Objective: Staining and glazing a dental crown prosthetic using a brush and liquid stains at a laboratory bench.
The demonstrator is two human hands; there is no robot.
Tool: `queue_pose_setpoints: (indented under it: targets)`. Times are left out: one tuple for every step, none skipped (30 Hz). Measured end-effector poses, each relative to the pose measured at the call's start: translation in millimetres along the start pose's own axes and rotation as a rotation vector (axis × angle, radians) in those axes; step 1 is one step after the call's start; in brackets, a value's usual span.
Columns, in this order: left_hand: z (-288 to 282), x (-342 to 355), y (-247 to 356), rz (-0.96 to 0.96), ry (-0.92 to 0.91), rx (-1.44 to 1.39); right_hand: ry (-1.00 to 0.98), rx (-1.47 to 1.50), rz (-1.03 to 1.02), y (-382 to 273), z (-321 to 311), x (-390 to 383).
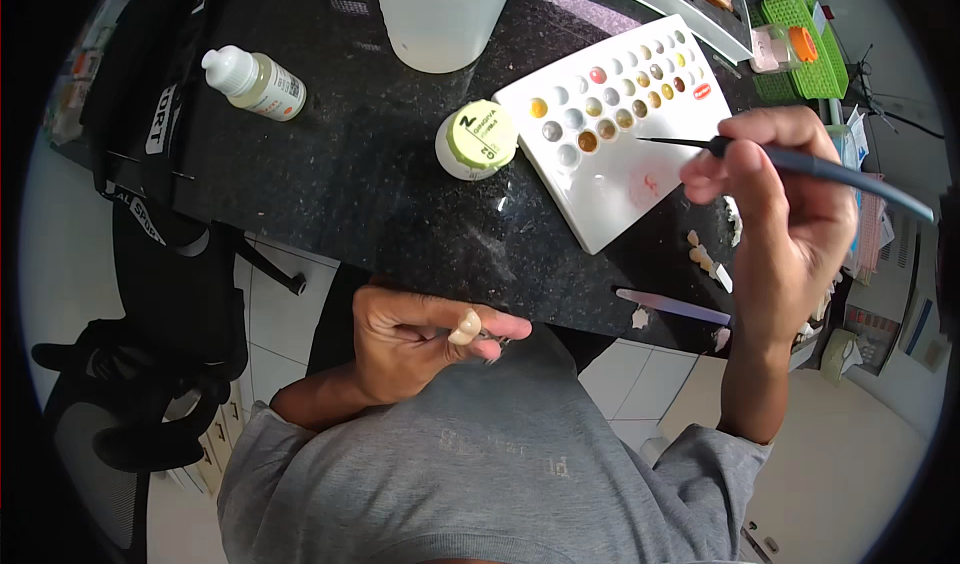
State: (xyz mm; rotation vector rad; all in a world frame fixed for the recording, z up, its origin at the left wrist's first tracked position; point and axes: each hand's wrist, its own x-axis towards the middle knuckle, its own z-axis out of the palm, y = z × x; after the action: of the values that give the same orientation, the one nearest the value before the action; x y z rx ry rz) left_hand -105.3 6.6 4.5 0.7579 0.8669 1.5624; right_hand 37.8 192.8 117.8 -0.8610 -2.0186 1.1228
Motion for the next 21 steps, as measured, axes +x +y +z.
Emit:
queue_pose_setpoints:
  targets:
    - [-1.0, 1.4, -0.4, 0.002, -0.004, -0.005, -0.003, -0.003, -0.009, 3.4, 2.1, 4.5]
    - [-1.6, 1.7, -1.2, 0.001, -0.022, -0.017, -0.008, -0.008, 0.002, 6.2, 4.2, 8.1]
    - [-1.9, 1.8, -1.7, 0.001, -0.039, -0.029, -0.043, -0.016, 0.004, 8.5, 4.8, 11.5]
    - [-1.8, 1.5, -0.9, 0.002, -0.038, -0.031, -0.045, -0.014, 0.024, 9.9, 8.0, 13.9]
    - [-1.4, 1.1, 0.9, -0.035, -0.023, -0.042, -0.047, -0.011, 0.043, 11.1, 11.1, 15.7]
    - [-1.2, 1.0, 2.3, -0.072, -0.007, -0.053, -0.048, -0.012, 0.043, 13.4, 11.7, 16.5]
    - [-1.0, 0.9, 3.2, -0.071, -0.007, -0.055, -0.067, 0.003, 0.052, 15.6, 12.2, 16.7]
    - [-0.9, 0.9, 3.9, -0.083, -0.01, -0.068, -0.085, 0.017, 0.061, 16.8, 12.4, 17.1]
    - [-1.1, 1.3, 4.0, -0.095, -0.013, -0.081, -0.085, 0.016, 0.062, 16.4, 12.4, 17.7]
    - [-1.9, 1.6, 3.8, -0.096, -0.012, -0.082, -0.08, 0.025, 0.086, 15.5, 12.8, 17.8]
    - [-2.8, 2.1, 3.7, -0.09, -0.036, -0.066, -0.075, 0.035, 0.11, 15.2, 13.0, 18.0]
    - [-3.4, 2.5, 3.5, -0.084, -0.06, -0.05, -0.075, 0.035, 0.112, 15.9, 12.8, 18.4]
    - [-3.6, 2.3, 3.0, -0.085, -0.06, -0.051, -0.09, 0.034, 0.1, 16.6, 11.9, 18.5]
    - [-3.6, 1.8, 2.3, -0.083, -0.058, -0.073, -0.105, 0.033, 0.088, 17.1, 11.2, 18.8]
    - [-3.6, 1.6, 2.0, -0.08, -0.056, -0.095, -0.104, 0.033, 0.089, 17.3, 10.8, 19.1]
    - [-3.8, 1.4, 2.0, -0.081, -0.055, -0.095, -0.115, 0.027, 0.078, 17.7, 10.8, 19.3]
    - [-4.0, 1.4, 2.2, -0.09, -0.053, -0.095, -0.125, 0.021, 0.067, 18.0, 10.7, 19.6]
    - [-4.0, 1.5, 2.6, -0.097, -0.051, -0.096, -0.125, 0.021, 0.067, 18.0, 10.4, 20.1]
    - [-3.9, 1.5, 3.5, -0.098, -0.051, -0.096, -0.128, 0.027, 0.078, 17.8, 10.0, 20.4]
    - [-3.6, 1.7, 4.9, -0.113, -0.044, -0.105, -0.131, 0.032, 0.088, 17.6, 9.8, 20.5]
    - [-3.5, 1.9, 5.7, -0.128, -0.037, -0.113, -0.13, 0.032, 0.088, 17.6, 10.1, 20.4]
